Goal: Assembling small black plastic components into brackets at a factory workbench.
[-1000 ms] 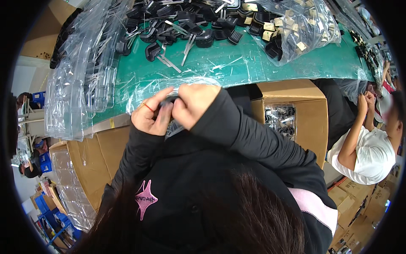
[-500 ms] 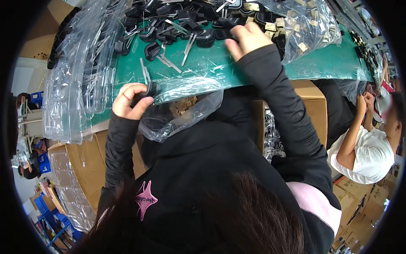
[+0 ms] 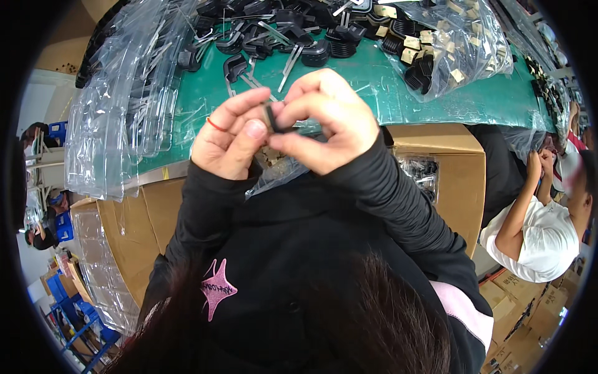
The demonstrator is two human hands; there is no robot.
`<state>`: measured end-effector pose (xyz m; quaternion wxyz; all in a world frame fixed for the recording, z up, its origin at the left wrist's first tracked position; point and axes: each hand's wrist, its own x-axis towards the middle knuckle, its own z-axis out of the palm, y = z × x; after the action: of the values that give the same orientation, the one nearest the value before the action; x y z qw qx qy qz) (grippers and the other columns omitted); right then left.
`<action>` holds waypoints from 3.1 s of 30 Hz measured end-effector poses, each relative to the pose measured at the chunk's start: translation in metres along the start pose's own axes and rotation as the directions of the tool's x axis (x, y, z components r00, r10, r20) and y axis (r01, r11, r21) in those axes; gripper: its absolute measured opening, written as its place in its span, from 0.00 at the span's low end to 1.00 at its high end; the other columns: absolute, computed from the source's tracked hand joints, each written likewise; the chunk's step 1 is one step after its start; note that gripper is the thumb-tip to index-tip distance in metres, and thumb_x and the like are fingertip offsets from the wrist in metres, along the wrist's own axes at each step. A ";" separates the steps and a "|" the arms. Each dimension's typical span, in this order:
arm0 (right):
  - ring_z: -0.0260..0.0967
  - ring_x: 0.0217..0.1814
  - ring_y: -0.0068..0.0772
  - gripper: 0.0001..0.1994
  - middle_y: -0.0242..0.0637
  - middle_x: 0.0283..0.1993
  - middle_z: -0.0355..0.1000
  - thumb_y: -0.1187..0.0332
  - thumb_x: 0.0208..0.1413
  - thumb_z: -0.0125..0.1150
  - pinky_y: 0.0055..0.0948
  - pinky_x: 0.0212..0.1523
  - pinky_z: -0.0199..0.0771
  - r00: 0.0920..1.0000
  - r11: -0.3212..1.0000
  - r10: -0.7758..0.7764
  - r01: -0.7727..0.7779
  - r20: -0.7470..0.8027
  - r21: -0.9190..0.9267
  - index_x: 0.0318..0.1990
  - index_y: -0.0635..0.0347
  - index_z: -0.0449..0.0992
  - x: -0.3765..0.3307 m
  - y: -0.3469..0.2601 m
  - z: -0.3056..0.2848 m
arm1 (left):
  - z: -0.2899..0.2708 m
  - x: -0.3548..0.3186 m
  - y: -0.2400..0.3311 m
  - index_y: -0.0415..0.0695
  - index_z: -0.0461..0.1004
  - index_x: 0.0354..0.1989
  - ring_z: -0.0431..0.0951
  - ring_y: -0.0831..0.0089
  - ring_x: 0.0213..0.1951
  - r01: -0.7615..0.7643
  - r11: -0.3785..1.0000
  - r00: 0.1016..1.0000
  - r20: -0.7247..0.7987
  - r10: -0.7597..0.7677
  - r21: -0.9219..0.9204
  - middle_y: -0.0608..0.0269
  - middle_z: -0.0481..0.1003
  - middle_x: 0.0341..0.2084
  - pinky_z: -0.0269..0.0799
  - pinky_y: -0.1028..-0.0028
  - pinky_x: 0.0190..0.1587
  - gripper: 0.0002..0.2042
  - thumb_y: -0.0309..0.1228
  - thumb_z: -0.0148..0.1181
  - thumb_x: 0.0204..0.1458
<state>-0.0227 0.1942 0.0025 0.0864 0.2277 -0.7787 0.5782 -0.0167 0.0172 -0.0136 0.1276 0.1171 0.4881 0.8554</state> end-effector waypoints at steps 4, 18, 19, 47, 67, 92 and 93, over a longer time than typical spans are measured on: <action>0.67 0.32 0.25 0.12 0.37 0.34 0.70 0.73 0.39 0.70 0.20 0.29 0.66 0.997 0.999 -0.032 0.029 0.068 0.034 0.34 0.61 0.77 -0.009 -0.001 0.009 | -0.005 -0.010 0.004 0.37 0.66 0.51 0.75 0.75 0.42 -0.132 0.931 0.989 -0.011 0.144 0.340 0.56 0.74 0.40 0.70 0.77 0.46 0.18 0.22 0.58 0.51; 0.71 0.31 0.32 0.13 0.37 0.30 0.73 0.81 0.38 0.65 0.25 0.31 0.71 0.952 0.959 -0.278 0.267 -0.128 -0.095 0.36 0.61 0.77 -0.012 -0.006 0.019 | 0.001 -0.012 0.012 0.46 0.75 0.24 0.74 0.68 0.34 -0.363 0.521 0.849 0.043 0.527 0.772 0.64 0.78 0.31 0.68 0.70 0.42 0.10 0.22 0.70 0.33; 0.71 0.31 0.33 0.13 0.37 0.30 0.73 0.81 0.38 0.65 0.25 0.32 0.71 0.952 0.955 -0.284 0.270 -0.117 -0.119 0.36 0.61 0.77 -0.013 -0.007 0.018 | 0.001 -0.012 0.012 0.46 0.75 0.24 0.74 0.68 0.34 -0.362 0.521 0.849 0.043 0.527 0.773 0.64 0.78 0.31 0.68 0.70 0.42 0.10 0.22 0.70 0.33; 0.58 0.12 0.20 0.08 0.40 0.29 0.72 0.67 0.57 0.53 0.17 0.10 0.50 0.725 0.169 0.418 -0.653 0.547 0.738 0.33 0.62 0.70 -0.028 0.027 0.011 | -0.015 -0.045 0.006 0.42 0.67 0.27 0.76 0.62 0.25 -0.645 0.377 0.760 0.509 0.403 0.665 0.56 0.74 0.26 0.72 0.71 0.27 0.08 0.17 0.59 0.41; 0.56 0.15 0.09 0.15 0.32 0.31 0.73 0.76 0.50 0.62 0.12 0.13 0.51 0.765 0.610 0.644 -0.514 0.000 0.603 0.47 0.63 0.71 -0.013 0.017 -0.016 | -0.085 0.102 0.023 0.43 0.74 0.43 0.77 0.61 0.37 0.014 -0.186 0.994 0.007 0.111 0.982 0.53 0.76 0.36 0.70 0.70 0.44 0.18 0.39 0.61 0.45; 0.62 0.20 0.10 0.10 0.29 0.23 0.71 0.70 0.46 0.68 0.11 0.17 0.56 0.732 0.788 0.588 -0.420 -0.345 0.451 0.34 0.63 0.74 -0.008 0.023 -0.019 | -0.066 0.004 0.027 0.36 0.59 0.56 0.75 0.63 0.46 -0.082 0.990 0.996 -0.040 0.078 -0.118 0.49 0.70 0.46 0.73 0.71 0.48 0.25 0.20 0.58 0.48; 0.61 0.18 0.11 0.09 0.29 0.23 0.71 0.70 0.47 0.67 0.11 0.16 0.55 0.731 0.779 0.596 -0.424 -0.333 0.462 0.33 0.63 0.74 -0.006 0.019 -0.019 | -0.058 0.001 0.023 0.35 0.61 0.54 0.75 0.66 0.45 -0.141 0.990 0.985 -0.100 0.141 0.014 0.50 0.71 0.46 0.73 0.72 0.48 0.26 0.18 0.61 0.45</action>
<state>-0.0283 0.2180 -0.0103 0.0615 -0.1316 -0.6495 0.7464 -0.0383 -0.0402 -0.0227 0.0416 0.1087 0.4876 0.8653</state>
